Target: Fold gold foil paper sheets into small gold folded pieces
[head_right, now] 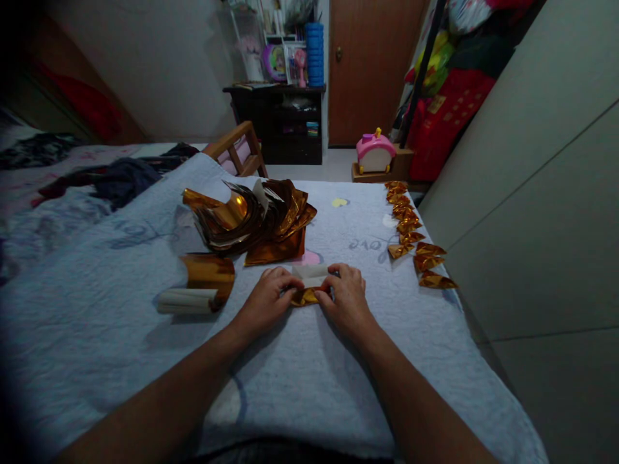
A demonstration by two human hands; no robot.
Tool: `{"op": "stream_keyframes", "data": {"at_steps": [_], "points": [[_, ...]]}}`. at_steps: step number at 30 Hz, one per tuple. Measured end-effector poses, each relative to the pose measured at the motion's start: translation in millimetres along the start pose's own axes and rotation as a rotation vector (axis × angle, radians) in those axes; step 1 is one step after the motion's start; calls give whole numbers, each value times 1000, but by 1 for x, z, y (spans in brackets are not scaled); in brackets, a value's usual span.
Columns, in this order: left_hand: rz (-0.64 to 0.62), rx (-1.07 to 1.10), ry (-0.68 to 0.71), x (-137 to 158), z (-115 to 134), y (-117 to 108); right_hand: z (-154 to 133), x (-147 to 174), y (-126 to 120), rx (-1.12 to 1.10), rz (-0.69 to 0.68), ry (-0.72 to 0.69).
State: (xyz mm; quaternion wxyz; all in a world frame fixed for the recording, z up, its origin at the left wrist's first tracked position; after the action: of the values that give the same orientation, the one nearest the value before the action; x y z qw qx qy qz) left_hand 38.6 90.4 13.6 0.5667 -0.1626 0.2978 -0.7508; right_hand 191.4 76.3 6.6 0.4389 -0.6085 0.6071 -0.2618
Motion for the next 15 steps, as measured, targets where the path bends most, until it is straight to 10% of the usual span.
{"op": "stream_keyframes", "data": {"at_steps": [15], "points": [[26, -94, 51, 3, 7, -1, 1, -1, -5, 79, 70, 24]]}}
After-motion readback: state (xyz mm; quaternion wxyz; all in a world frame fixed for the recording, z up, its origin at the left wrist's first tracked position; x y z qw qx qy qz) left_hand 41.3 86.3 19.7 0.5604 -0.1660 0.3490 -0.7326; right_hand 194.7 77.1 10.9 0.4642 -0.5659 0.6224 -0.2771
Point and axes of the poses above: each hand's wrist, its own x-axis away from the middle knuckle, its own y-axis out of the palm, z = x × y, the point moved 10 cm from there along -x, towards the middle knuckle, and after that the axes turned 7 degrees about x, right-handed, at the moved point
